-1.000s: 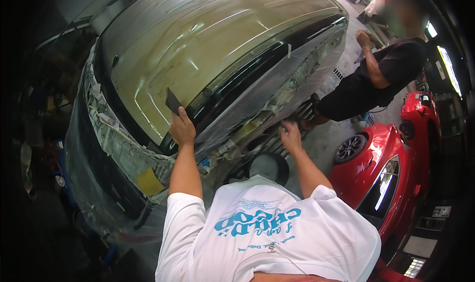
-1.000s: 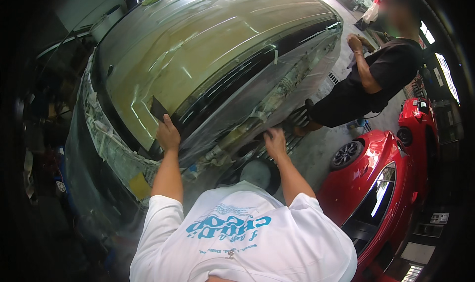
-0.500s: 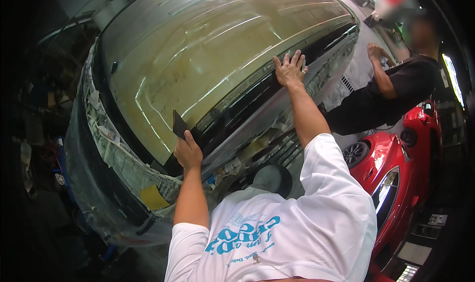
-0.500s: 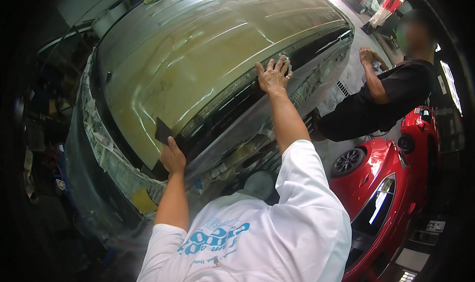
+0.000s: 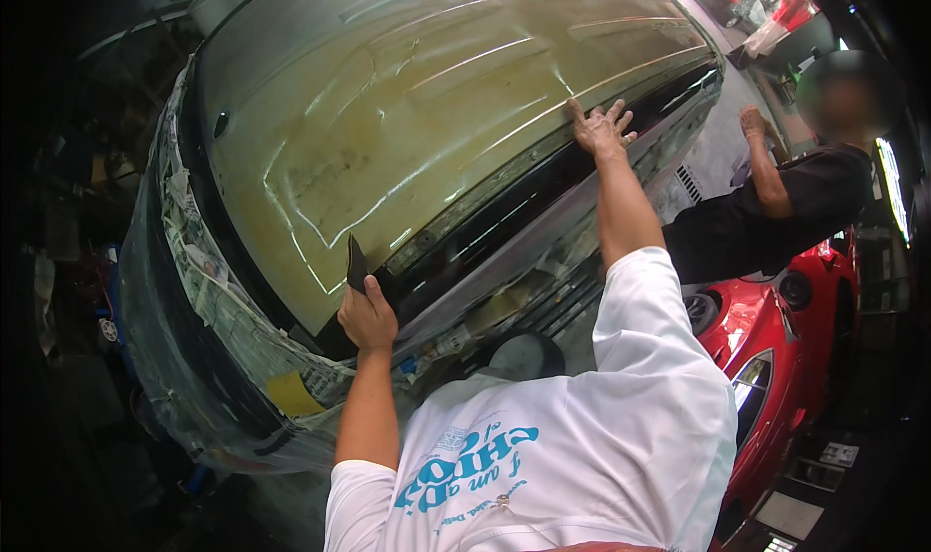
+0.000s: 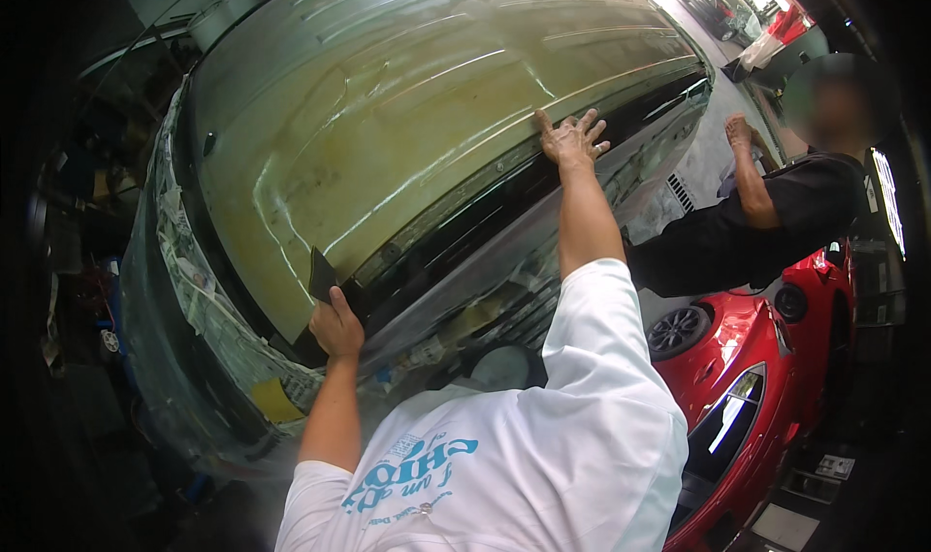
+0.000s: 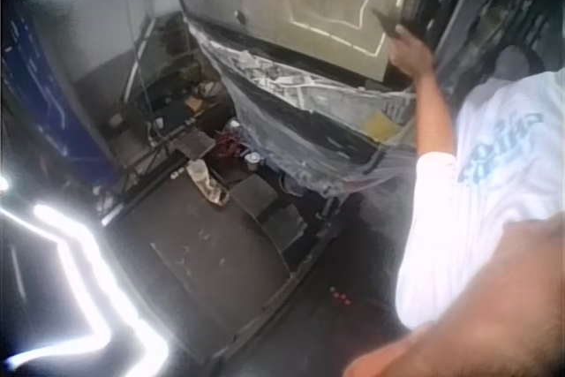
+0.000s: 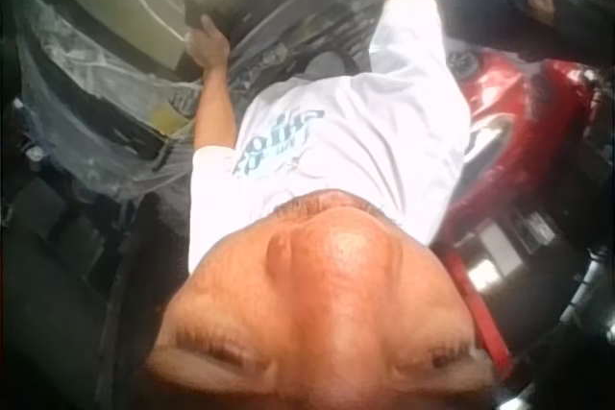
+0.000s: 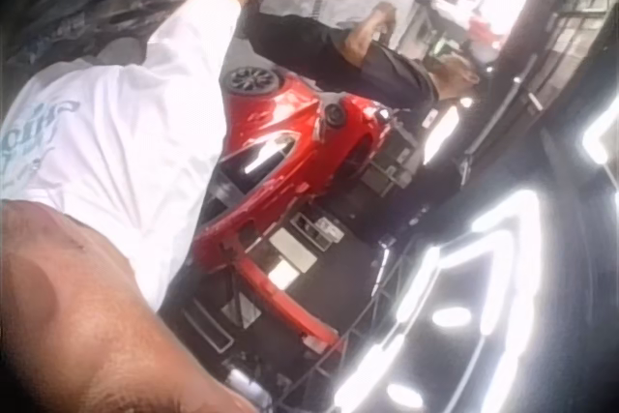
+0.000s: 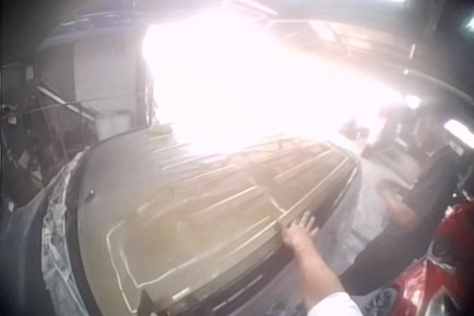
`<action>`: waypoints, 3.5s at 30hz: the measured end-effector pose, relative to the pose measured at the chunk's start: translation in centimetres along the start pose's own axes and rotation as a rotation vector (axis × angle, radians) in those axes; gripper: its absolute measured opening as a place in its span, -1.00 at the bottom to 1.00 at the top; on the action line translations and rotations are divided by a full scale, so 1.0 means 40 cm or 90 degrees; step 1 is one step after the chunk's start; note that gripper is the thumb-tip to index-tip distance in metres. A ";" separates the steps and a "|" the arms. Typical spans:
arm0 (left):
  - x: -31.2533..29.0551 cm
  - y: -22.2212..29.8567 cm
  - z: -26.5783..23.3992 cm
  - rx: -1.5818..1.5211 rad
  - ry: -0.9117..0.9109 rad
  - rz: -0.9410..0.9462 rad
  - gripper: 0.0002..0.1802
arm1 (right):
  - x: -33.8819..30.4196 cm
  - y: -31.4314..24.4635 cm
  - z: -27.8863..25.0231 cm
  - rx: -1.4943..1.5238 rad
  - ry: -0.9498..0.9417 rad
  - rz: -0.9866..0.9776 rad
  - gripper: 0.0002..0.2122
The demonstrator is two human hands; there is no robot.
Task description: The person sands the hood of a car using a sanding block and then wipes the surface with a cloth. The hood is partially masked with newspaper and tape. A coworker is also working on the hood in the background.
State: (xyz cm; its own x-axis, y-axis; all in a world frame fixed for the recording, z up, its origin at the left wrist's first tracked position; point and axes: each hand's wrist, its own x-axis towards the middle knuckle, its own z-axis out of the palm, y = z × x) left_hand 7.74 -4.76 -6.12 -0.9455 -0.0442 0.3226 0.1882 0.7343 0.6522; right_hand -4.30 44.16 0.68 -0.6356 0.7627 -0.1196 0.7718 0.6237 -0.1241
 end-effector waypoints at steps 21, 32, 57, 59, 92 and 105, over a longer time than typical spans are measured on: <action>-0.003 0.006 0.011 -0.013 0.031 -0.020 -0.43 | -0.943 0.791 0.499 0.017 -0.058 -0.104 -0.75; 0.001 0.045 -0.030 -0.006 -0.019 -0.046 -0.25 | -1.292 1.193 0.556 0.124 -0.109 0.373 -0.65; 0.008 -0.008 0.002 0.042 -0.023 -0.060 -0.36 | -1.356 1.114 0.534 0.199 -0.231 0.274 -0.63; 0.003 -0.010 0.000 0.032 -0.022 -0.061 -0.35 | -1.345 1.079 0.494 0.201 -0.189 0.285 -0.61; 0.009 -0.051 0.029 -0.002 0.009 -0.041 -0.25 | -1.310 1.105 0.551 0.196 -0.232 0.249 -0.67; -0.003 0.008 0.004 0.022 0.035 -0.048 -0.34 | -1.272 1.098 0.543 0.191 -0.268 0.267 -0.68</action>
State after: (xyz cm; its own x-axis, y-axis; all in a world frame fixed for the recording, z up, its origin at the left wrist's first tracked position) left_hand 7.86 -4.41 -6.07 -0.9406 -0.1363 0.3111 0.1069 0.7504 0.6522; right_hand 61.52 29.02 -20.06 -0.2834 0.7607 -0.5840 0.9549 0.1677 -0.2450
